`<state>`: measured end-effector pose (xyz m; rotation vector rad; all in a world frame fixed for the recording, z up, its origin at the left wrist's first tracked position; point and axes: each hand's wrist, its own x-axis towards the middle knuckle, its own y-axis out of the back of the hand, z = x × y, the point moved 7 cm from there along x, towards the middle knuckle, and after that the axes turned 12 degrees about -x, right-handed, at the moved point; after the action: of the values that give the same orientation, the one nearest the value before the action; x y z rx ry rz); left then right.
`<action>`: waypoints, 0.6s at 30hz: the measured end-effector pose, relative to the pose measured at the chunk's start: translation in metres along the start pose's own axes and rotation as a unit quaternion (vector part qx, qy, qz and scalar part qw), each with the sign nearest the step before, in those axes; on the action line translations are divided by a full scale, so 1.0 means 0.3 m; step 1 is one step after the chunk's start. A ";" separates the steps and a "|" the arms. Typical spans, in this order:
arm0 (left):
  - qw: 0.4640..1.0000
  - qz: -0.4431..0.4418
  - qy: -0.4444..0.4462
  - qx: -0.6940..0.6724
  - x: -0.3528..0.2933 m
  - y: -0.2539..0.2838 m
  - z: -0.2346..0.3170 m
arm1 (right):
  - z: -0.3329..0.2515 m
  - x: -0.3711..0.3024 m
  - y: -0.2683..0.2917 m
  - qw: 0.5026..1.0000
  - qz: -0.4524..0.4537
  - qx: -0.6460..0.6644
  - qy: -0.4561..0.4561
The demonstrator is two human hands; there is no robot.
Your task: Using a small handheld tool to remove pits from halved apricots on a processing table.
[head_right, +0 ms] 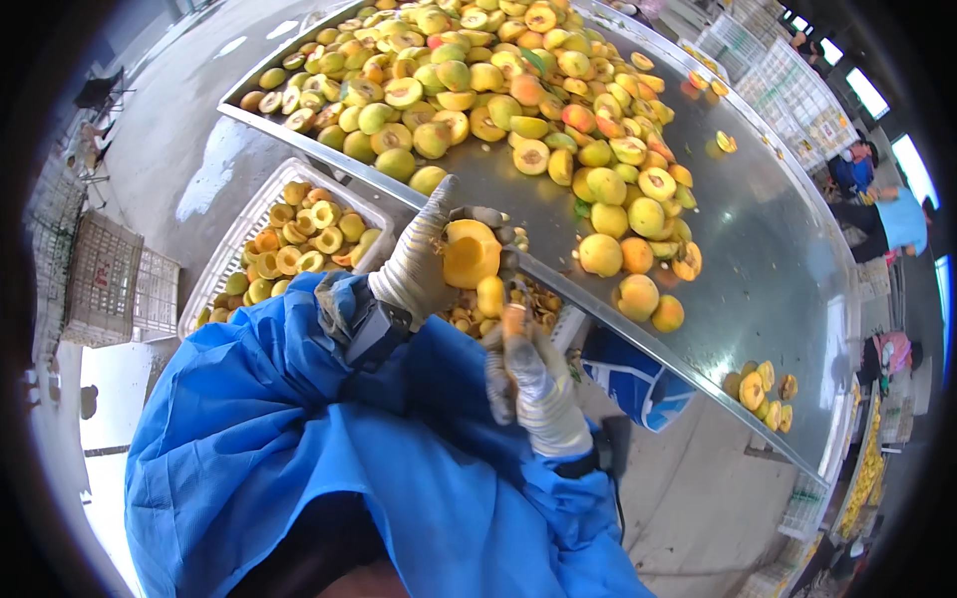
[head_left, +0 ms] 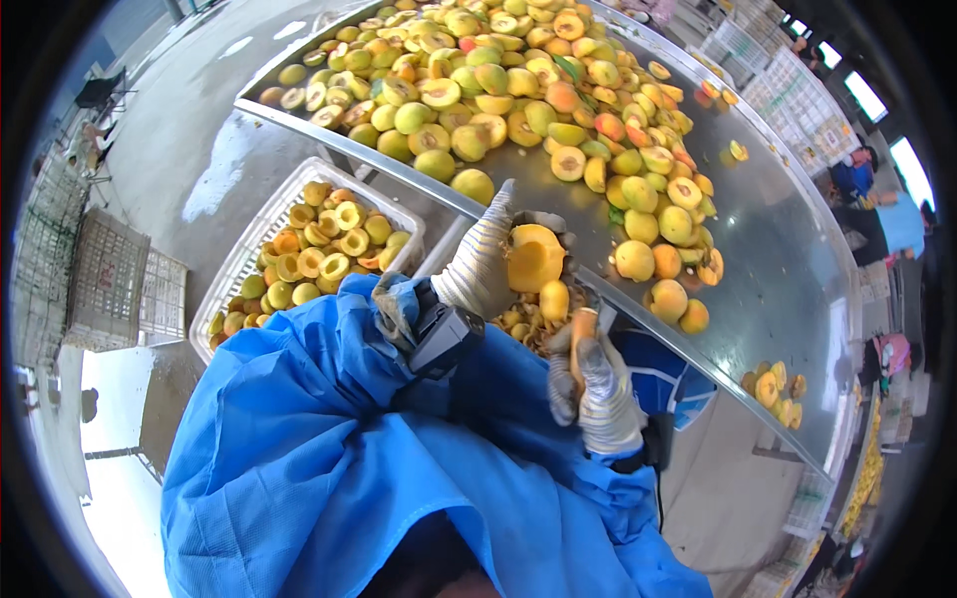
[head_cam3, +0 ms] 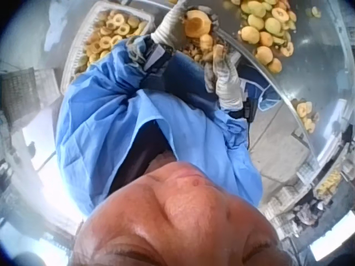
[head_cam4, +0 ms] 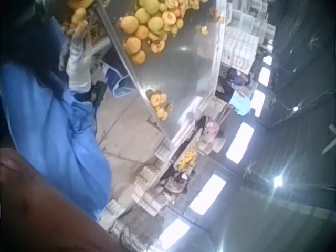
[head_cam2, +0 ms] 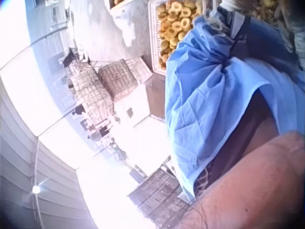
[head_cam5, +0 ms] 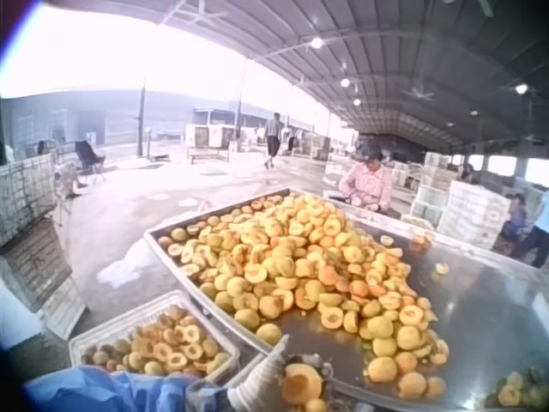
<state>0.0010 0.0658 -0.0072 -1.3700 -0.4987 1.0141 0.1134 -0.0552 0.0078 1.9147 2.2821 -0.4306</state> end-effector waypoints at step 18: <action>0.332 0.380 -0.129 0.854 -0.411 0.942 0.720 | 0.046 0.065 0.120 0.927 0.088 -0.359 0.060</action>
<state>-0.3206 0.0553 -0.2030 0.7517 1.0815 1.5549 0.1440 -0.0355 -0.0155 1.7375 1.9008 0.4972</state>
